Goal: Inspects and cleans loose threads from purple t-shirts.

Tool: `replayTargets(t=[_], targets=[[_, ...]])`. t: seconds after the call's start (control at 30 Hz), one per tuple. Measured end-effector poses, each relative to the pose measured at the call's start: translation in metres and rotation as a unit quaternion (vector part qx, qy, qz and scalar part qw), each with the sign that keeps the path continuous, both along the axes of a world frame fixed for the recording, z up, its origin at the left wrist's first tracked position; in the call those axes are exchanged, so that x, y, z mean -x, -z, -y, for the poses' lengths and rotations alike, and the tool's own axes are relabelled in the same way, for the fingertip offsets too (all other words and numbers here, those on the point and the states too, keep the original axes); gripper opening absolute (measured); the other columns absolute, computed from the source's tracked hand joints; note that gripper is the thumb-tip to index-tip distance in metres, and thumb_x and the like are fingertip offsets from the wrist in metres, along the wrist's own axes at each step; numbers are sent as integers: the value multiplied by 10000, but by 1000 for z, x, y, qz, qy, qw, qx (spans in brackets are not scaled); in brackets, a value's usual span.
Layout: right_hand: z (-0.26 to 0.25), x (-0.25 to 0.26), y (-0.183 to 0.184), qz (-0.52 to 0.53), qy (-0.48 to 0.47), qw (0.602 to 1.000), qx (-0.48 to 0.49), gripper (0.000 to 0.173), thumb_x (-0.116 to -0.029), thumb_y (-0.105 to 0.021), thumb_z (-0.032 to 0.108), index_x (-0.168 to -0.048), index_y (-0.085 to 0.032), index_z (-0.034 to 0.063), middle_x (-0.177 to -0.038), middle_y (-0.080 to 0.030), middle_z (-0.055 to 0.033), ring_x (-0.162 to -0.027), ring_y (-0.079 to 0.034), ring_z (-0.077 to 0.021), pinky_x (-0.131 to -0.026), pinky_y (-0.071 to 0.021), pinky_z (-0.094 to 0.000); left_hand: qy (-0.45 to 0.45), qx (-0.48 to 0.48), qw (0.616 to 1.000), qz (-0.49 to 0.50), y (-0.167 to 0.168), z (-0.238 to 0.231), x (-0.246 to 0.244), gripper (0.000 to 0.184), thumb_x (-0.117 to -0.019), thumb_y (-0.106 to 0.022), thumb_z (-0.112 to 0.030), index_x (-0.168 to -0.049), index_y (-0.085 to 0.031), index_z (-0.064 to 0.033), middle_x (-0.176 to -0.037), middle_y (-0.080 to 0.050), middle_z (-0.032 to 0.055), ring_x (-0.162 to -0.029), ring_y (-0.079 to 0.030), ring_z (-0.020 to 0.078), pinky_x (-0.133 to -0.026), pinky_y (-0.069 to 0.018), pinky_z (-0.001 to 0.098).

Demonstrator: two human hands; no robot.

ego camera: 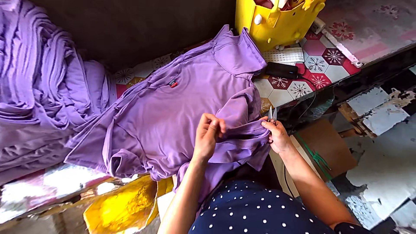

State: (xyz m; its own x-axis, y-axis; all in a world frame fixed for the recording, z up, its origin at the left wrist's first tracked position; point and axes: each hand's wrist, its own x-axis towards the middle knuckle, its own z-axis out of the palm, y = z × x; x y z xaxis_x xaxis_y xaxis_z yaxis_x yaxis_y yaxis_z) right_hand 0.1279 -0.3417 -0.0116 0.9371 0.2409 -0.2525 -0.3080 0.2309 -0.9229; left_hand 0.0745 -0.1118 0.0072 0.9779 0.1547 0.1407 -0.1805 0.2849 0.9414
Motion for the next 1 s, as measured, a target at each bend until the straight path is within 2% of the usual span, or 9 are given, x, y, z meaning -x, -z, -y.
replayTargets(t=[0.07, 0.13, 0.23, 0.33, 0.63, 0.73, 0.83, 0.93, 1.0], targets=[[1, 1, 1, -9, 3, 1000, 3, 210, -1006, -461, 91, -886, -627, 140, -602, -547, 85, -435, -400, 35, -410, -326, -133, -27, 39, 999, -2, -4, -14, 6, 231, -1071, -394, -136, -978, -560, -267, -741, -607, -117, -638, -569, -7, -619, -501, 167], [1, 2, 0, -13, 1, 1000, 10, 216, -1015, -466, 88, -878, -626, 139, -602, -548, 85, -432, -394, 37, -406, -323, -131, -31, -113, 992, 44, -2, -29, 13, 135, -1036, -497, -107, -1033, -572, -220, -795, -613, -128, -686, -571, -30, -661, -503, 153], [-2, 1, -5, -17, 3, 1000, 22, 212, -1029, -484, 83, -875, -623, 126, -594, -539, 75, -430, -394, 30, -408, -326, -131, -32, -402, 906, 128, -2, -34, 16, 233, -896, -774, -231, -1034, -733, -47, -862, -621, -4, -772, -576, 29, -716, -498, 189], [-7, -3, -9, -30, 11, 999, 39, 202, -1046, -488, 75, -900, -619, 120, -598, -532, 65, -428, -395, 18, -407, -324, -135, -46, -533, 835, 126, 8, -27, 13, 250, -869, -790, -261, -1025, -794, -65, -867, -600, 70, -807, -571, 132, -737, -489, 245], [-5, -9, -6, -17, 5, 998, 68, 199, -1041, -507, 53, -886, -626, 86, -616, -548, 48, -462, -439, 5, -434, -359, -147, -71, -605, 786, 106, 7, -24, 7, 143, -933, -597, 14, -909, -737, -5, -904, -594, 153, -830, -615, 272, -727, -537, 362], [0, -17, -1, 84, -28, 962, 258, 116, -1012, -602, 114, -978, -678, 34, -763, -605, -3, -696, -577, -49, -677, -496, -244, -16, -590, 797, 124, 6, -28, 1, 179, -942, -543, 30, -941, -718, -6, -1084, -684, 166, -987, -663, 315, -853, -551, 428], [-2, -11, -9, 174, -13, 914, 367, 320, -1026, -609, 282, -1171, -671, 3, -1013, -685, -128, -922, -651, -202, -854, -525, -437, -14, -602, 786, 142, 12, -25, -4, 196, -950, -510, 22, -973, -702, -8, -874, -692, 130, -816, -663, 310, -709, -541, 431], [-17, 10, -29, 188, -6, 953, 238, 416, -1110, -309, 255, -1098, -656, 27, -747, -536, 50, -580, -441, -8, -552, -398, -189, -41, -595, 789, 151, 16, -19, -7, 181, -987, -496, -12, -974, -676, -4, -774, -640, 116, -727, -633, 285, -655, -530, 395], [-28, 27, -44, 43, -118, 989, 78, 523, -1119, -159, 313, -986, -609, 82, -600, -450, 121, -443, -329, 36, -425, -294, -138, -60, -587, 789, 171, 17, -16, -8, 180, -986, -498, -13, -962, -676, 5, -759, -634, 119, -706, -621, 279, -642, -521, 379]])
